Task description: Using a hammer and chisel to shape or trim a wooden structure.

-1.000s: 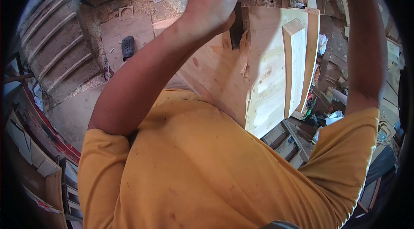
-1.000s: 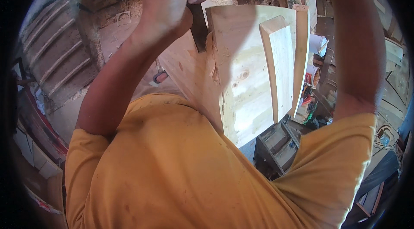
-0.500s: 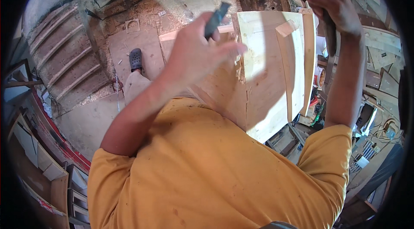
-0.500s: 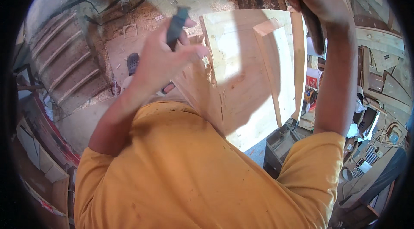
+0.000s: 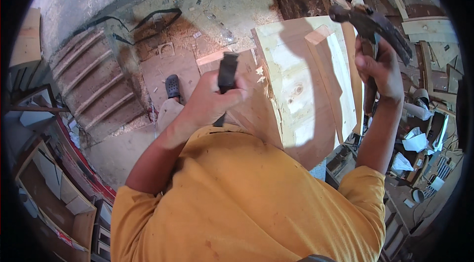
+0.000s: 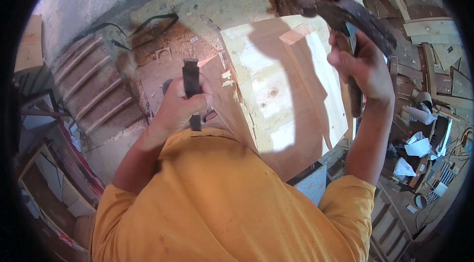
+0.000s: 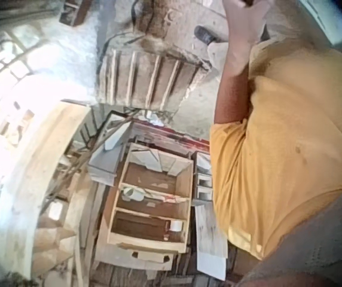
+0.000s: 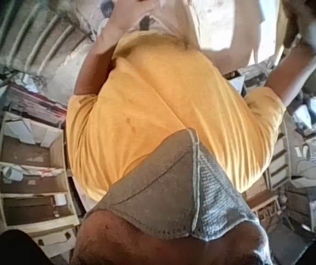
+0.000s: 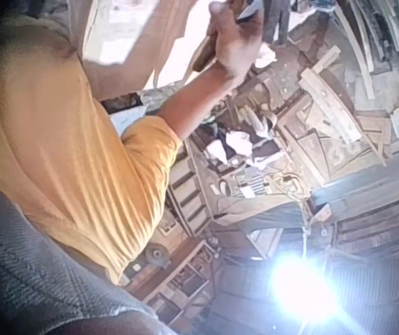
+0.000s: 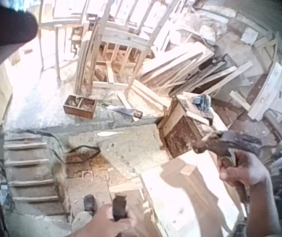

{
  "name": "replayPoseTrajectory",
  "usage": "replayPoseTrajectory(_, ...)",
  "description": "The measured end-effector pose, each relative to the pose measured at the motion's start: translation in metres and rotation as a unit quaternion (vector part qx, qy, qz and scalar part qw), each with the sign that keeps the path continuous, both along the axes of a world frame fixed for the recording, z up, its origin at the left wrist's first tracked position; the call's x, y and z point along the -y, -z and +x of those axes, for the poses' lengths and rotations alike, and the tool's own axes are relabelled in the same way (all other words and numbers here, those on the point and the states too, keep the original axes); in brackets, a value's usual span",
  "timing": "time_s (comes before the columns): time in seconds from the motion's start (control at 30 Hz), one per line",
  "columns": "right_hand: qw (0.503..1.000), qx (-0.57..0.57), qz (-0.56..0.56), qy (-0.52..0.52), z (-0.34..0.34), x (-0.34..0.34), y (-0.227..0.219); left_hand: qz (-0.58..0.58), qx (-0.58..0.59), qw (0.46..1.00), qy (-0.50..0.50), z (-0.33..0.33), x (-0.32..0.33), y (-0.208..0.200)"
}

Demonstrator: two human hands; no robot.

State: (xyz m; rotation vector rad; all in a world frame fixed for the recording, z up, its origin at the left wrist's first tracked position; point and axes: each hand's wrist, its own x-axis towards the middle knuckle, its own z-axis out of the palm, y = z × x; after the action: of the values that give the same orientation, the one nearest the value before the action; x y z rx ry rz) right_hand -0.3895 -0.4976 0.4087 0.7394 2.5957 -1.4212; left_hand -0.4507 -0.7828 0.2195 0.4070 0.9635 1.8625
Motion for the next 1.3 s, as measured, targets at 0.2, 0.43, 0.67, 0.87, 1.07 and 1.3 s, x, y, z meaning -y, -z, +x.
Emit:
replayPoseTrajectory(0.2, 0.994, -0.019, -0.094, 0.061, 0.034, 0.011, 0.001, -0.226, -0.217, 0.943, -0.115, -0.013, -0.014, -0.029)
replayPoseTrajectory(0.43, 0.971, -0.033, -0.226, 0.068, 0.062, 0.019, 0.03, -0.286, -0.194, 0.938, -0.01, -0.013, -0.018, -0.031)
replayPoseTrajectory(0.67, 0.893, -0.073, -0.434, 0.093, 0.099, 0.026, 0.065, -0.212, -0.215, 0.953, -0.023, 0.004, 0.027, -0.012)
replayPoseTrajectory(0.87, 0.881, -0.042, -0.457, 0.12, 0.11, 0.028, 0.084, -0.031, 0.074, 0.935, -0.345, -0.054, 0.033, -0.04)
replayPoseTrajectory(1.07, 0.865, -0.055, -0.479, 0.14, 0.113, 0.039, 0.093, 0.154, 0.187, 0.926, -0.291, -0.091, 0.0, -0.051)
replayPoseTrajectory(1.3, 0.867, -0.058, -0.47, 0.154, 0.117, 0.041, 0.09, 0.26, 0.165, 0.911, -0.275, -0.079, -0.022, -0.047)
